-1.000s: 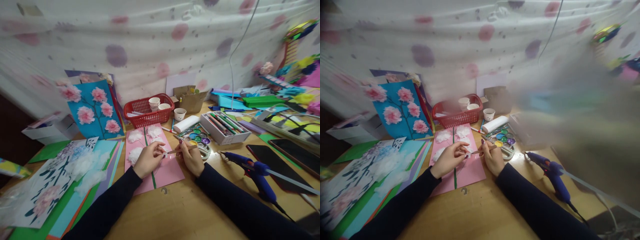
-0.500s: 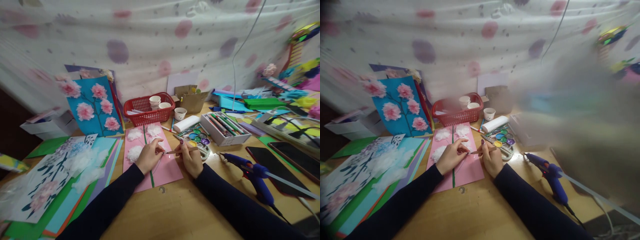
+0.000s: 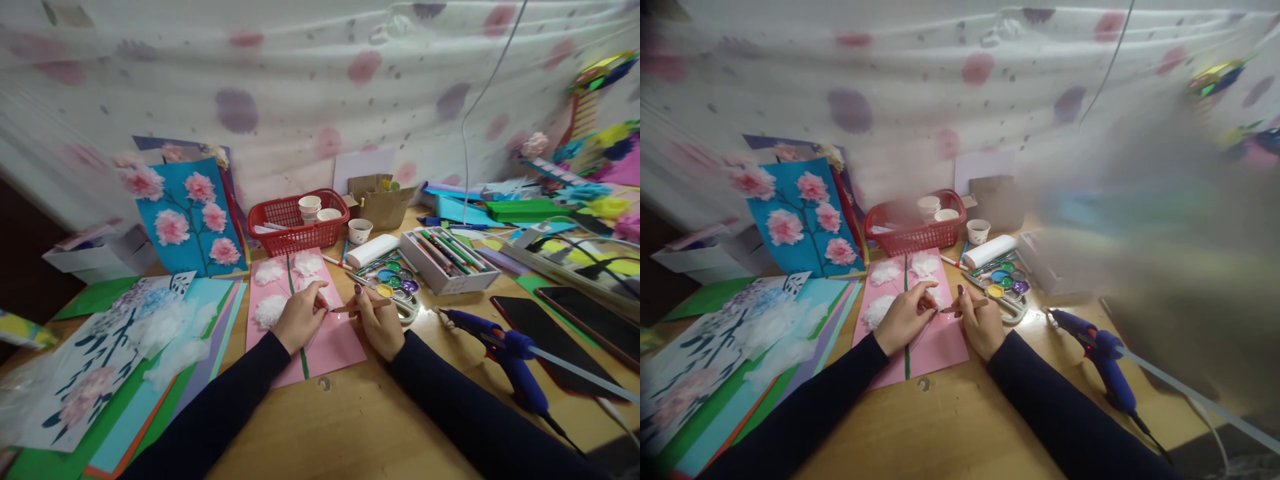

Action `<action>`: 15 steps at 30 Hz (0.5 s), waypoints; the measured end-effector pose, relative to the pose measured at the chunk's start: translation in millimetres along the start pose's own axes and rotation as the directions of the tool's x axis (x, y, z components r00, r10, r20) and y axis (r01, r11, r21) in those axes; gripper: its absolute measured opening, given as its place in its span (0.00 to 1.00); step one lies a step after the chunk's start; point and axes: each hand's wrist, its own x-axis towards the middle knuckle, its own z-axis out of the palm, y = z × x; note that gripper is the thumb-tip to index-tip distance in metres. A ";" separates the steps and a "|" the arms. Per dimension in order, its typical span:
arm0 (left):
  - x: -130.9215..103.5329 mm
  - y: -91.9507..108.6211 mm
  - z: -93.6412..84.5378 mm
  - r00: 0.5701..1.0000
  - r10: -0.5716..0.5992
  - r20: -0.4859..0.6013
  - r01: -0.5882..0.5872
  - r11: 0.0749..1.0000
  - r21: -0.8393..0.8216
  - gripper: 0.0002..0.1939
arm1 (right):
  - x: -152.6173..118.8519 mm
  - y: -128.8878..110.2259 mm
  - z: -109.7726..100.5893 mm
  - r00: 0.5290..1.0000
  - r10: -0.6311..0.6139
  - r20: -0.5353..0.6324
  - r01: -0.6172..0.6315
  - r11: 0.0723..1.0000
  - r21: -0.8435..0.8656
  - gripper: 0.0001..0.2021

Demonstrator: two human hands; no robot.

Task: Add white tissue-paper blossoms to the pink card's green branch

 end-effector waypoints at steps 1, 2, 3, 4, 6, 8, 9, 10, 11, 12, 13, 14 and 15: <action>-0.1 0.3 0.2 1.000 -0.001 0.001 0.001 1.000 0.005 0.25 | 0.0 0.1 -0.1 1.000 -0.002 -0.001 0.002 1.000 -0.005 0.24; -0.2 0.6 0.3 1.000 -0.001 0.002 0.001 1.000 0.009 0.25 | 0.1 0.1 -0.2 1.000 -0.005 0.000 0.005 1.000 -0.009 0.24; -0.2 0.8 0.5 1.000 -0.001 0.004 0.001 1.000 0.012 0.24 | 0.2 0.1 -0.1 1.000 -0.007 0.000 0.007 1.000 -0.012 0.24; -0.2 1.0 0.6 1.000 -0.002 0.006 0.002 1.000 0.017 0.24 | 0.2 0.0 0.0 1.000 -0.009 0.001 0.009 1.000 -0.014 0.24; 0.0 1.0 0.6 1.000 -0.002 0.007 0.001 0.999 0.037 0.24 | 0.3 -0.2 0.3 1.000 -0.014 0.009 0.014 1.000 -0.020 0.24; 0.2 0.7 0.4 1.000 0.004 0.002 -0.005 0.998 0.063 0.24 | 0.5 -0.3 0.5 1.000 -0.016 0.019 0.017 0.999 -0.036 0.24; 0.2 0.5 0.3 1.000 0.008 0.000 -0.008 0.997 0.074 0.24 | 0.7 -0.2 0.6 1.000 -0.015 0.022 0.016 0.999 -0.045 0.24; 0.3 0.3 0.1 1.000 0.013 -0.002 -0.013 0.997 0.080 0.24 | 0.8 -0.1 0.7 1.000 -0.012 0.026 0.013 0.999 -0.052 0.23; 0.3 0.1 0.0 1.000 0.017 -0.002 -0.016 0.996 0.082 0.24 | 0.9 0.2 0.7 1.000 -0.008 0.030 0.009 0.998 -0.054 0.23; 0.2 0.0 -0.1 1.000 0.019 -0.002 -0.019 0.996 0.083 0.24 | 0.9 0.5 0.7 0.999 -0.002 0.035 0.004 0.999 -0.052 0.23; 0.2 0.0 -0.2 1.000 0.020 -0.002 -0.020 0.996 0.084 0.24 | 0.9 1.0 0.8 0.999 0.004 0.041 -0.002 0.999 -0.045 0.23; 0.0 0.0 -0.2 1.000 0.020 -0.001 -0.020 0.996 0.085 0.24 | 0.9 1.5 0.9 0.999 0.011 0.047 -0.009 0.999 -0.037 0.23; -0.1 -0.1 -0.1 1.000 0.020 0.000 -0.020 0.996 0.086 0.24 | 0.8 2.1 1.0 0.999 0.017 0.052 -0.016 0.999 -0.030 0.22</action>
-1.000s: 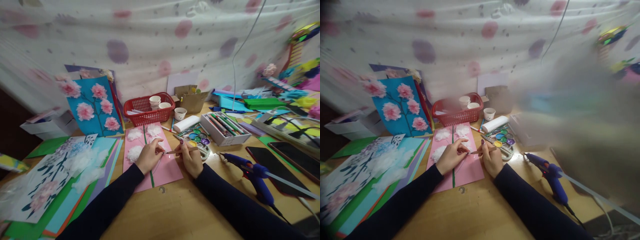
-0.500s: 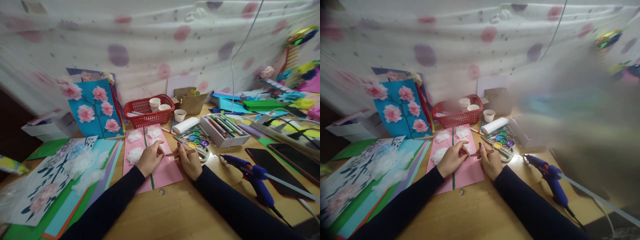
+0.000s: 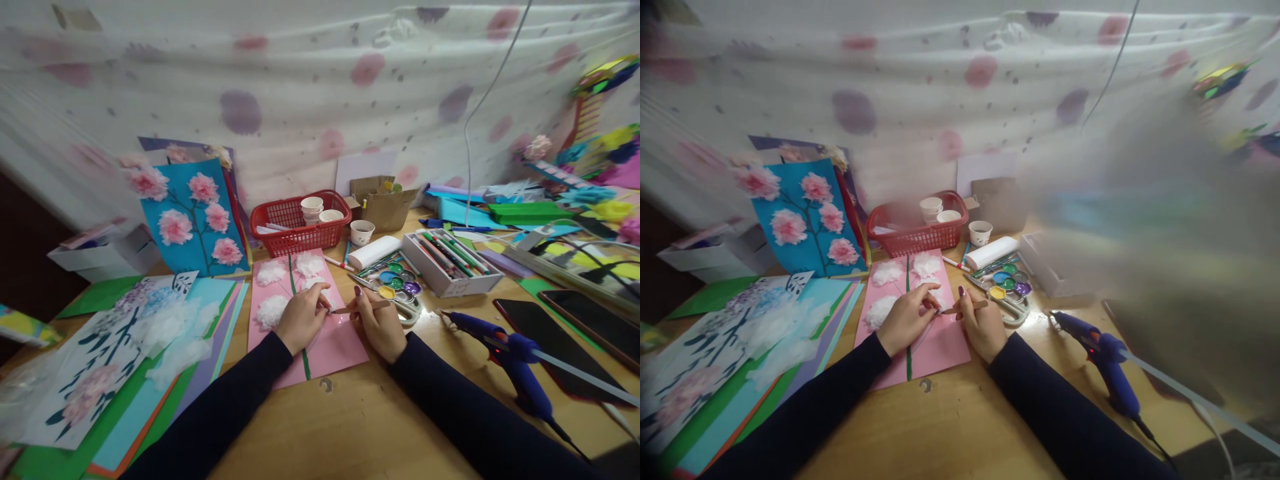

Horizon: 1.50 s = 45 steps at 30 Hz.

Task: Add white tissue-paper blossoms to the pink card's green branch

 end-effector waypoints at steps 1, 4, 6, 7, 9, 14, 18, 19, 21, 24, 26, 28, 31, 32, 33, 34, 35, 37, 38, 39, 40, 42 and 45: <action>-0.1 -0.2 0.1 1.000 0.001 0.000 -0.001 1.000 0.001 0.24 | -0.1 0.5 0.2 1.000 0.005 0.005 -0.005 1.000 0.004 0.22; -0.4 -1.0 0.5 1.000 0.009 -0.009 -0.009 1.000 0.011 0.24 | 0.0 1.7 0.6 1.000 0.010 0.011 -0.010 1.000 0.006 0.22; -0.4 -1.5 0.6 1.000 0.013 -0.015 -0.013 1.000 0.019 0.23 | 0.3 2.0 0.8 1.000 0.010 0.011 -0.011 1.000 0.013 0.22; -0.3 -1.6 0.5 1.000 0.013 -0.015 -0.013 1.000 0.021 0.22 | 0.4 2.0 0.8 1.000 0.012 0.011 -0.012 1.000 0.017 0.21; 0.1 -1.5 0.2 1.000 0.012 -0.016 -0.011 1.000 0.021 0.22 | 0.5 1.6 0.8 1.000 0.013 0.013 -0.013 1.000 0.025 0.21; 0.3 -0.7 -0.6 1.000 0.020 -0.016 -0.020 1.000 0.024 0.22 | 0.2 -0.3 0.2 1.000 0.004 0.012 -0.004 1.000 0.000 0.22; -0.3 -0.5 -0.8 1.000 0.017 -0.018 -0.016 1.000 0.019 0.22 | -0.2 -0.2 0.0 1.000 0.001 0.012 -0.001 1.000 -0.015 0.22; -0.4 -0.6 -0.9 1.000 0.015 -0.017 -0.015 1.000 0.018 0.22 | -0.3 0.2 0.1 1.000 0.003 0.012 -0.003 1.000 -0.016 0.22; -0.4 -0.7 -1.1 1.000 0.012 -0.014 -0.012 1.000 0.016 0.22 | -0.6 1.0 0.3 1.000 0.004 0.014 -0.004 1.000 -0.012 0.21; -0.1 -1.2 -1.5 1.000 0.011 -0.013 -0.010 1.000 0.009 0.22 | -1.0 0.9 0.6 1.000 -0.002 0.024 0.002 1.000 -0.023 0.21; 0.1 -1.7 -1.6 1.000 0.008 -0.019 -0.008 1.000 0.000 0.22 | -0.8 -0.8 0.7 1.000 -0.007 0.025 0.008 0.999 -0.048 0.21; 0.2 -2.1 -1.7 1.000 0.002 -0.021 -0.002 1.000 -0.006 0.22 | 0.0 -3.6 0.7 0.999 -0.014 0.031 0.017 0.997 -0.080 0.21; 0.4 -1.8 -2.1 1.000 -0.008 -0.016 0.008 1.000 -0.007 0.22 | 1.0 -7.9 1.0 0.999 -0.035 0.038 0.039 0.993 -0.109 0.21; 0.4 -1.5 -2.3 1.000 -0.008 -0.016 0.008 1.000 -0.007 0.22 | 0.8 -8.7 1.3 0.998 -0.043 0.036 0.047 0.993 -0.111 0.21; 0.4 -1.1 -2.5 1.000 -0.007 -0.016 0.007 1.000 -0.006 0.22 | 0.4 -9.1 1.7 0.998 -0.049 0.028 0.052 0.993 -0.105 0.21; 0.3 -0.8 -2.6 1.000 -0.006 -0.019 0.006 1.000 -0.005 0.22 | -0.5 -9.0 2.3 0.999 -0.050 0.014 0.051 0.995 -0.086 0.21; 0.2 -0.6 -2.6 1.000 -0.005 -0.021 0.005 1.000 -0.005 0.22 | -1.7 -8.4 2.9 0.999 -0.047 -0.006 0.047 0.997 -0.055 0.22; 0.0 -0.5 -2.5 1.000 -0.009 -0.022 0.009 1.000 -0.009 0.22 | -4.5 -6.4 3.9 0.998 -0.025 -0.066 0.028 0.999 0.045 0.23; 0.1 -0.8 -2.3 1.000 -0.013 -0.020 0.012 1.000 -0.011 0.22 | -5.8 -5.5 4.3 0.994 -0.008 -0.105 0.019 0.994 0.107 0.24; 0.4 -1.2 -2.2 1.000 -0.015 -0.017 0.015 1.000 -0.014 0.22 | -6.7 -4.8 4.4 0.990 0.011 -0.142 0.013 0.986 0.166 0.24; 0.8 -1.6 -2.2 1.000 -0.017 -0.013 0.017 1.000 -0.016 0.23 | -7.3 -4.6 4.4 0.984 0.029 -0.173 0.009 0.976 0.218 0.24; 1.8 -2.0 -3.0 1.000 -0.016 -0.006 0.016 0.999 -0.028 0.24 | -7.0 -5.3 3.6 0.973 0.067 -0.222 0.001 0.956 0.294 0.24; 0.5 0.1 -7.8 1.000 -0.016 -0.027 0.014 0.998 -0.068 0.22 | -3.8 -7.8 1.8 0.959 0.116 -0.257 -0.020 0.937 0.349 0.24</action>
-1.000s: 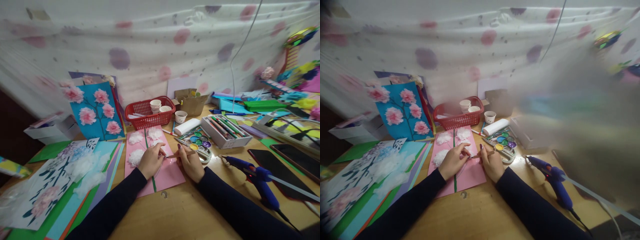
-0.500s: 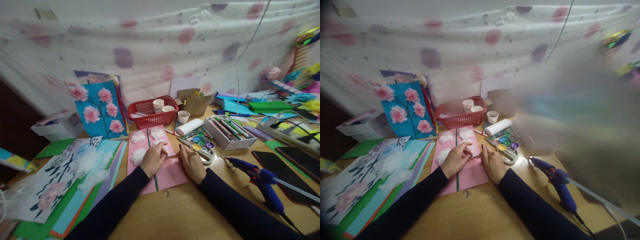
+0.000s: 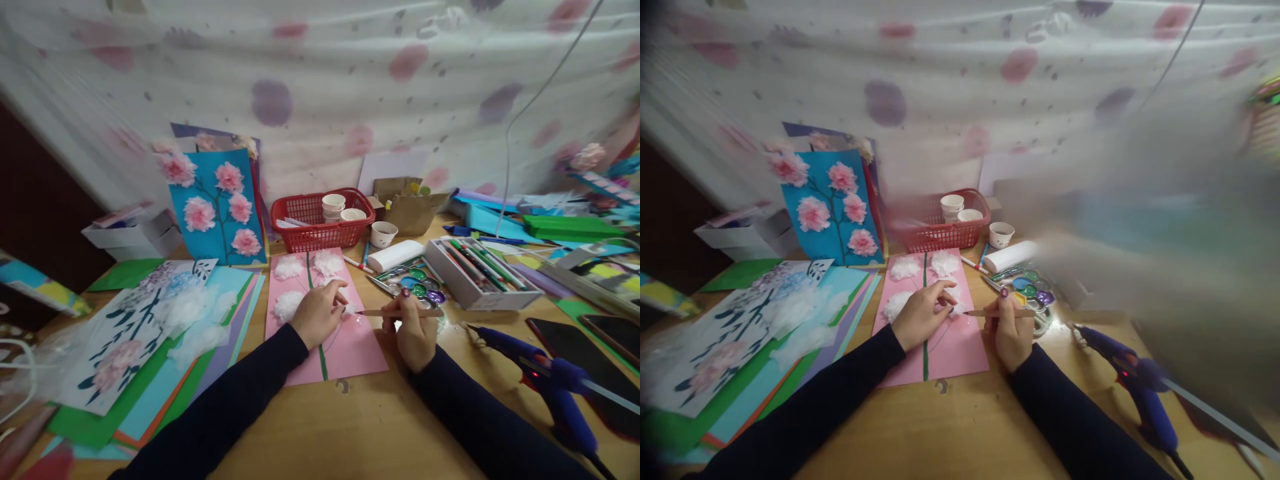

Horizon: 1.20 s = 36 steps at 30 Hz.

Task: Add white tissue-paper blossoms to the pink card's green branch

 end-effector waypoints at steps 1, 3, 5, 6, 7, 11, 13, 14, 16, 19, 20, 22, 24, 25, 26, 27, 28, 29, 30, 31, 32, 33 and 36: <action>-2.3 1.7 -2.5 1.000 0.003 -0.011 -0.003 1.000 -0.011 0.21 | 1.4 -0.8 0.0 1.000 0.009 -0.019 -0.009 1.000 0.013 0.24; -11.3 5.9 -8.6 0.999 0.020 -0.025 -0.020 1.000 -0.019 0.19 | 4.1 -1.5 0.0 0.998 0.032 -0.056 -0.030 0.998 0.048 0.23; -25.3 9.2 -15.5 0.998 0.057 -0.017 -0.057 0.998 0.001 0.17 | 6.3 -1.5 0.0 0.995 0.060 -0.079 -0.053 0.994 0.093 0.22; -33.3 9.9 -19.5 0.997 0.075 -0.015 -0.075 0.997 0.026 0.16 | 7.1 -1.4 0.1 0.994 0.072 -0.084 -0.063 0.992 0.111 0.21; -41.2 9.6 -24.4 0.996 0.089 -0.013 -0.088 0.994 0.061 0.15 | 7.7 -1.4 0.2 0.993 0.082 -0.084 -0.071 0.990 0.123 0.21; -62.1 -5.3 -59.4 0.997 0.060 -0.046 -0.050 0.980 0.192 0.13 | 8.0 -2.4 1.3 0.991 0.114 -0.071 -0.104 0.986 0.129 0.20; -63.8 -22.4 -87.2 0.991 -0.042 -0.131 0.072 0.969 0.237 0.13 | 7.5 -3.3 2.0 0.990 0.128 -0.058 -0.120 0.985 0.127 0.20; -63.1 -33.0 -102.2 0.980 -0.086 -0.182 0.135 0.951 0.278 0.12 | 7.4 -3.7 2.3 0.990 0.131 -0.052 -0.124 0.984 0.126 0.20; -60.0 -57.1 -130.9 0.953 -0.155 -0.260 0.246 0.896 0.369 0.12 | 7.5 -4.5 2.8 0.991 0.132 -0.039 -0.127 0.985 0.116 0.20; -55.4 -92.6 -160.6 0.946 -0.256 -0.198 0.316 0.858 0.405 0.12 | 8.5 -4.7 2.6 0.990 0.135 -0.030 -0.132 0.986 0.102 0.20; -54.4 -102.3 -165.9 0.942 -0.276 -0.190 0.331 0.852 0.406 0.12 | 9.0 -4.6 2.4 0.990 0.140 -0.027 -0.137 0.985 0.100 0.20; -53.1 -116.9 -170.3 0.938 -0.302 -0.171 0.346 0.845 0.407 0.10 | 10.0 -4.2 1.9 0.988 0.151 -0.018 -0.148 0.984 0.101 0.20; -52.7 -125.0 -169.9 0.937 -0.312 -0.157 0.349 0.843 0.409 0.08 | 10.7 -4.0 1.5 0.988 0.155 -0.006 -0.154 0.982 0.107 0.20; -52.7 -127.0 -169.0 0.937 -0.315 -0.150 0.349 0.843 0.409 0.07 | 10.8 -4.1 1.5 0.988 0.157 -0.002 -0.156 0.981 0.114 0.20; -52.7 -127.9 -168.3 0.938 -0.317 -0.143 0.347 0.845 0.407 0.07 | 10.9 -4.3 1.6 0.987 0.159 0.001 -0.158 0.980 0.122 0.20; -52.8 -128.2 -167.9 0.939 -0.318 -0.135 0.345 0.848 0.402 0.06 | 10.9 -4.6 1.8 0.987 0.161 0.004 -0.160 0.979 0.129 0.20; -52.8 -128.0 -168.0 0.940 -0.318 -0.126 0.341 0.853 0.395 0.06 | 10.8 -5.0 2.0 0.986 0.164 0.010 -0.164 0.977 0.135 0.20; -52.8 -127.5 -168.3 0.941 -0.318 -0.118 0.338 0.859 0.385 0.06 | 10.6 -5.4 2.4 0.986 0.169 0.014 -0.169 0.976 0.137 0.21; -52.7 -127.0 -168.9 0.942 -0.316 -0.112 0.335 0.865 0.373 0.06 | 10.4 -5.8 2.7 0.984 0.175 0.017 -0.175 0.975 0.138 0.21; -52.6 -126.5 -169.5 0.943 -0.314 -0.109 0.332 0.872 0.360 0.06 | 10.2 -6.1 2.9 0.983 0.180 0.021 -0.181 0.974 0.138 0.21; -52.6 -126.2 -169.9 0.944 -0.312 -0.109 0.330 0.878 0.348 0.07 | 10.0 -6.4 3.2 0.983 0.184 0.023 -0.186 0.973 0.138 0.22; -52.6 -126.1 -169.9 0.944 -0.310 -0.109 0.328 0.882 0.337 0.07 | 9.8 -6.7 3.3 0.982 0.187 0.024 -0.189 0.972 0.139 0.21; -53.4 -126.6 -168.1 0.944 -0.310 -0.113 0.330 0.887 0.322 0.08 | 9.3 -7.6 3.3 0.983 0.181 0.037 -0.184 0.973 0.141 0.21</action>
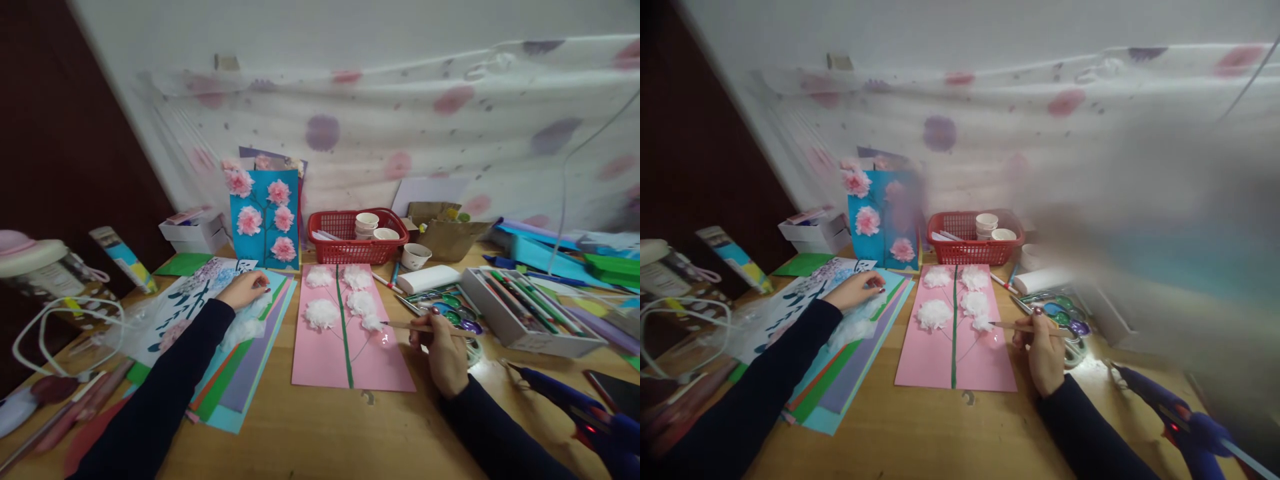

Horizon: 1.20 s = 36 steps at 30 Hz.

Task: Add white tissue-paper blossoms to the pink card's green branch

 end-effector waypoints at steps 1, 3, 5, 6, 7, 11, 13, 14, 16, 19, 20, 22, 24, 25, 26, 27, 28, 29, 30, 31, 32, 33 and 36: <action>-0.4 0.0 0.8 1.000 -0.002 0.000 0.002 1.000 0.000 0.08 | -0.1 -0.2 0.0 1.000 -0.004 0.008 0.004 1.000 -0.001 0.21; -1.5 0.2 1.6 1.000 -0.005 0.000 0.005 1.000 -0.001 0.08 | -0.2 -0.1 -0.2 1.000 -0.010 0.016 0.010 1.000 -0.002 0.21; -2.6 0.8 0.2 1.000 -0.006 0.001 0.006 1.000 -0.015 0.07 | 0.1 0.7 -0.4 1.000 -0.011 0.013 0.011 1.000 -0.002 0.22; -3.1 1.4 -1.3 1.000 -0.005 -0.001 0.005 1.000 -0.027 0.07 | 0.4 1.2 -0.6 1.000 -0.010 0.008 0.010 1.000 -0.002 0.22; -3.4 2.0 -3.1 1.000 -0.004 -0.004 0.004 0.999 -0.041 0.08 | 0.7 1.8 -0.9 1.000 -0.008 0.008 0.008 1.000 -0.004 0.22; -3.7 3.9 -10.5 1.000 -0.007 -0.026 0.004 0.994 -0.112 0.11 | 2.1 3.4 -2.3 1.000 0.003 0.005 -0.003 1.000 -0.006 0.22; -3.3 4.0 -12.8 0.999 -0.035 -0.032 0.027 0.978 -0.209 0.13 | 2.6 3.5 -2.4 1.000 0.010 -0.004 -0.010 1.000 0.005 0.22; -3.0 3.9 -13.6 0.998 -0.054 -0.035 0.042 0.964 -0.264 0.14 | 2.7 3.3 -2.2 1.000 0.012 -0.007 -0.012 1.000 0.009 0.22; -2.7 3.5 -14.2 0.996 -0.085 -0.030 0.069 0.933 -0.353 0.16 | 2.7 2.5 -1.3 1.000 0.015 -0.004 -0.015 1.000 0.006 0.23; -2.9 3.1 -13.1 0.996 -0.091 0.011 0.087 0.902 -0.422 0.19 | 2.1 0.1 0.0 1.000 0.021 0.005 -0.021 1.000 -0.008 0.23; -3.1 3.0 -12.1 0.996 -0.089 0.031 0.093 0.891 -0.445 0.19 | 1.8 -0.8 0.3 1.000 0.023 0.007 -0.023 1.000 -0.011 0.23; -3.6 2.9 -9.7 0.995 -0.085 0.058 0.102 0.875 -0.473 0.20 | 1.2 -2.3 0.3 1.000 0.025 0.008 -0.025 1.000 -0.016 0.23; -4.0 2.9 -7.4 0.994 -0.088 0.064 0.108 0.875 -0.472 0.21 | 0.6 -2.8 -0.1 1.000 0.025 0.009 -0.025 0.999 -0.027 0.23; -4.1 3.1 -6.5 0.993 -0.095 0.065 0.114 0.878 -0.465 0.22 | 0.4 -2.7 -0.4 1.000 0.026 0.012 -0.025 0.999 -0.035 0.23; -4.2 3.5 -5.9 0.992 -0.104 0.068 0.123 0.879 -0.460 0.23 | 0.0 -2.4 -0.6 0.999 0.027 0.018 -0.027 0.999 -0.044 0.23; -4.1 4.2 -5.5 0.991 -0.116 0.068 0.134 0.879 -0.458 0.24 | -0.3 -2.0 -0.7 0.999 0.030 0.024 -0.029 0.998 -0.053 0.23; -4.1 5.1 -5.3 0.990 -0.121 0.066 0.137 0.883 -0.449 0.24 | -0.8 -1.7 -0.6 0.999 0.034 0.029 -0.032 0.998 -0.060 0.23; -4.0 6.3 -5.2 0.991 -0.118 0.061 0.133 0.891 -0.435 0.23 | -1.2 -1.5 -0.4 0.999 0.039 0.031 -0.037 0.997 -0.066 0.23; -3.9 7.7 -5.2 0.993 -0.107 0.057 0.120 0.901 -0.416 0.21 | -1.7 -1.5 -0.1 0.999 0.044 0.030 -0.042 0.997 -0.068 0.23; -3.8 9.1 -5.1 0.995 -0.090 0.053 0.104 0.913 -0.396 0.19 | -2.0 -1.7 0.2 0.999 0.048 0.027 -0.046 0.997 -0.067 0.23; -3.7 10.4 -4.8 0.996 -0.071 0.052 0.085 0.922 -0.377 0.17 | -2.2 -1.9 0.5 0.999 0.048 0.021 -0.047 0.997 -0.063 0.24; -3.7 11.3 -4.4 0.997 -0.055 0.057 0.072 0.928 -0.366 0.15 | -2.3 -2.0 0.7 0.999 0.046 0.016 -0.045 0.997 -0.059 0.24; -3.4 11.3 -2.7 0.996 -0.033 0.081 0.060 0.931 -0.360 0.15 | -1.8 -1.3 0.9 0.999 0.039 0.018 -0.038 0.998 -0.053 0.24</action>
